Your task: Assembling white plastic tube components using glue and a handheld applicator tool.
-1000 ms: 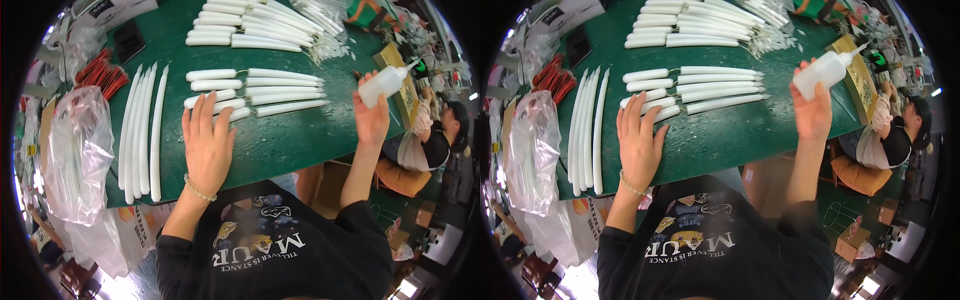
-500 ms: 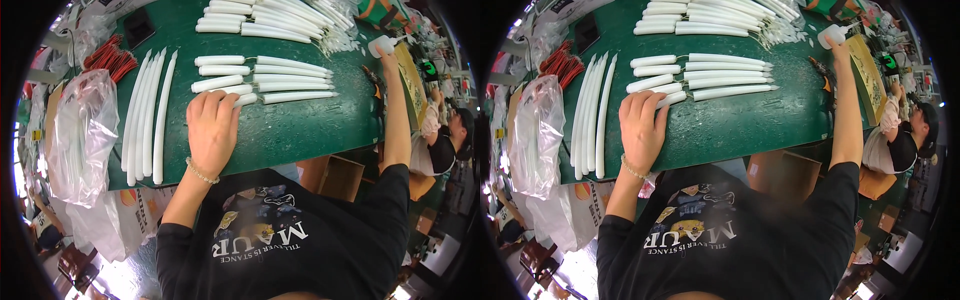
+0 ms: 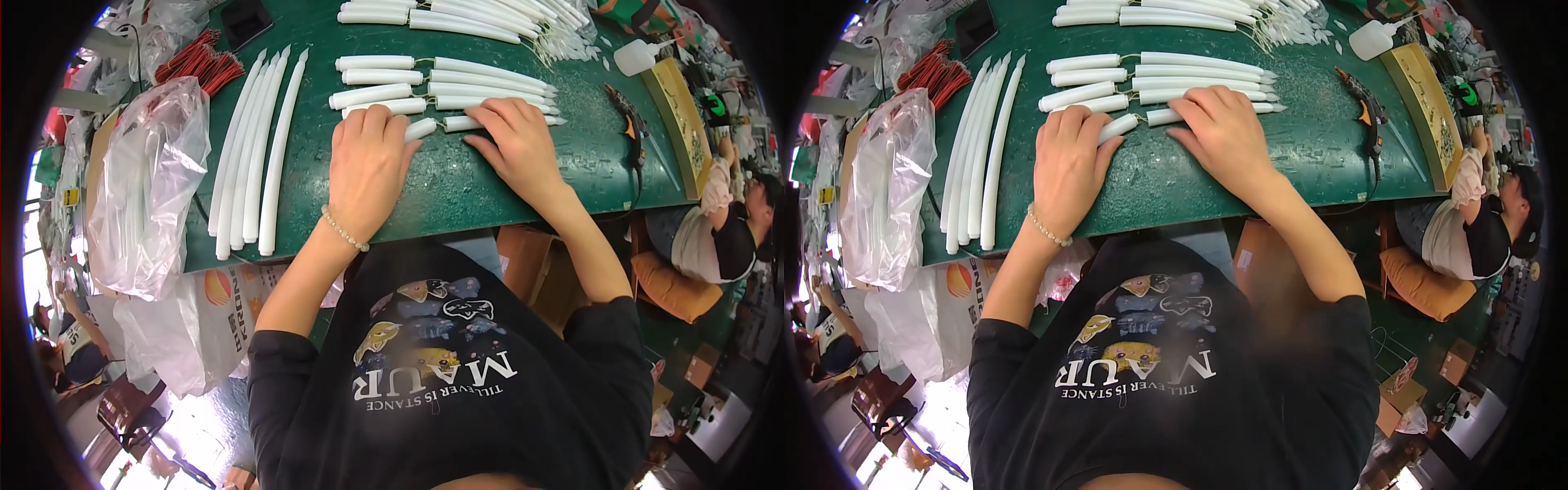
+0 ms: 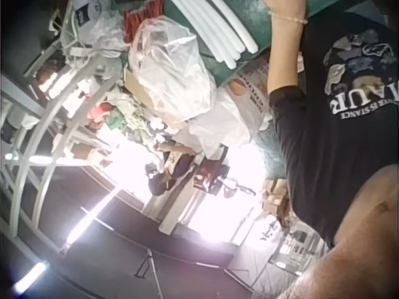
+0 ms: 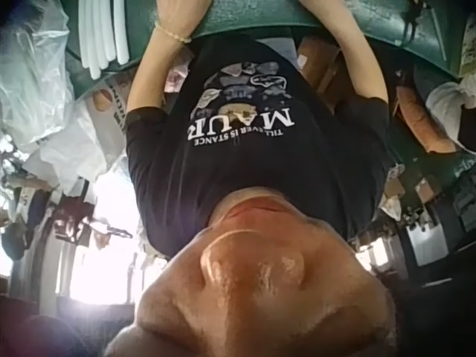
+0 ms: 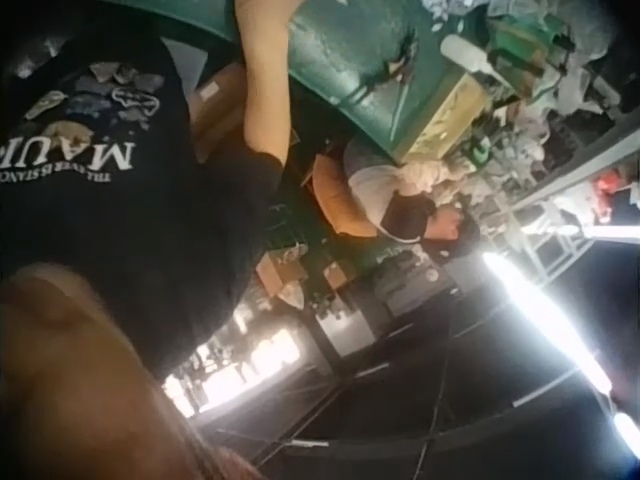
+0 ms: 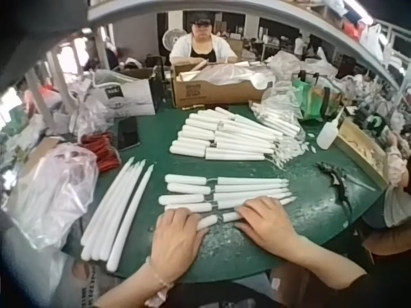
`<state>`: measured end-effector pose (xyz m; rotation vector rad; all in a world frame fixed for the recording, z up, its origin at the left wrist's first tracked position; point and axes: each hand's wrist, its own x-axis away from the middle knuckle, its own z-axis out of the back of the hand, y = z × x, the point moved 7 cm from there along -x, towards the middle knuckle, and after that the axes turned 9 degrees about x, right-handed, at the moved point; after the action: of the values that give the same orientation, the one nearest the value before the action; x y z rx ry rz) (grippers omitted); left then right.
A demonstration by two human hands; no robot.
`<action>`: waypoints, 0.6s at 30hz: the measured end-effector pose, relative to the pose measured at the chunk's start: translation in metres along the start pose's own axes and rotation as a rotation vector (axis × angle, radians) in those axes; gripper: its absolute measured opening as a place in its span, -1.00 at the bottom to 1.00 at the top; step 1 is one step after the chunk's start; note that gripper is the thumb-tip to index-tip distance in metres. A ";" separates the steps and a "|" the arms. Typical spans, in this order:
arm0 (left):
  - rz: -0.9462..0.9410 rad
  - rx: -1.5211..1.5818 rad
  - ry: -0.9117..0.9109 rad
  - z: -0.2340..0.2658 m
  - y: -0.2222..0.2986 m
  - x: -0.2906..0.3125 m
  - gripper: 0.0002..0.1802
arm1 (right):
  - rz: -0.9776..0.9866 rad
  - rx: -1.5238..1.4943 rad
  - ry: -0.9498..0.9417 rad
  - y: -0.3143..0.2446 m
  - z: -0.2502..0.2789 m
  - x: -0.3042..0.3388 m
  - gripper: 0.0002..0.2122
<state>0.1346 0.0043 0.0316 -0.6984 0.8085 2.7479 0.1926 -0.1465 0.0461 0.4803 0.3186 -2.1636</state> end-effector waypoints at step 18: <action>-0.089 0.253 -0.240 0.006 0.016 0.023 -0.77 | 0.078 -0.219 -0.108 -0.025 0.008 0.016 -0.78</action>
<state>0.1069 -0.0048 0.0323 -0.3396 1.0166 2.5243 0.1614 -0.1464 0.0473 0.2472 0.4629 -2.0411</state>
